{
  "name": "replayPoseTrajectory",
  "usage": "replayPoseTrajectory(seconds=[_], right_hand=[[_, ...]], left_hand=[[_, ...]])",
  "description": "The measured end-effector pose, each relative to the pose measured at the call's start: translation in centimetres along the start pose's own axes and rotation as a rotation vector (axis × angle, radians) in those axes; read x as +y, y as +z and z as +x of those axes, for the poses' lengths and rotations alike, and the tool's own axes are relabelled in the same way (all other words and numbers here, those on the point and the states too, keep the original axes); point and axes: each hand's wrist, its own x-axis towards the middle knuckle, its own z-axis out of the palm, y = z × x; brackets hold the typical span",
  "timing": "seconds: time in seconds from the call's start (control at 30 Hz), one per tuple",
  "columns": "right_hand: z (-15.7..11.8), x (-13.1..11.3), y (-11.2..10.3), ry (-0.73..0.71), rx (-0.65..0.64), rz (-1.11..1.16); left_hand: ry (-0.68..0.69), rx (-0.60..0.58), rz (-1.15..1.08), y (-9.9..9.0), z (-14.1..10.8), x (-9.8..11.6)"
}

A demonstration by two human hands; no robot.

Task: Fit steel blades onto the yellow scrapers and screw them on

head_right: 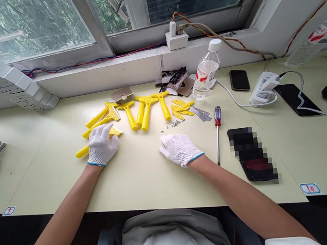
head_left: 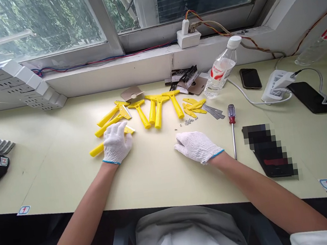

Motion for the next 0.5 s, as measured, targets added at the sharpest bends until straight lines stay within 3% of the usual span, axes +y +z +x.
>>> replayPoseTrajectory(seconds=[0.13,0.27,0.37,0.5], right_hand=[[-0.4,-0.1,0.0,-0.017,0.017,0.018],[-0.7,-0.1,0.0,-0.022,0.044,0.017],[-0.8,0.1,0.2,-0.023,0.052,0.017],[-0.8,0.4,0.7,-0.023,0.044,0.024]], left_hand=[[0.143,-0.038,-0.058,1.0,1.6,3.4],[0.153,-0.093,-0.058,2.1,3.4,6.2],[0.121,-0.139,-0.076,2.6,4.2,7.2],[0.071,-0.106,-0.143,2.4,3.6,7.4]])
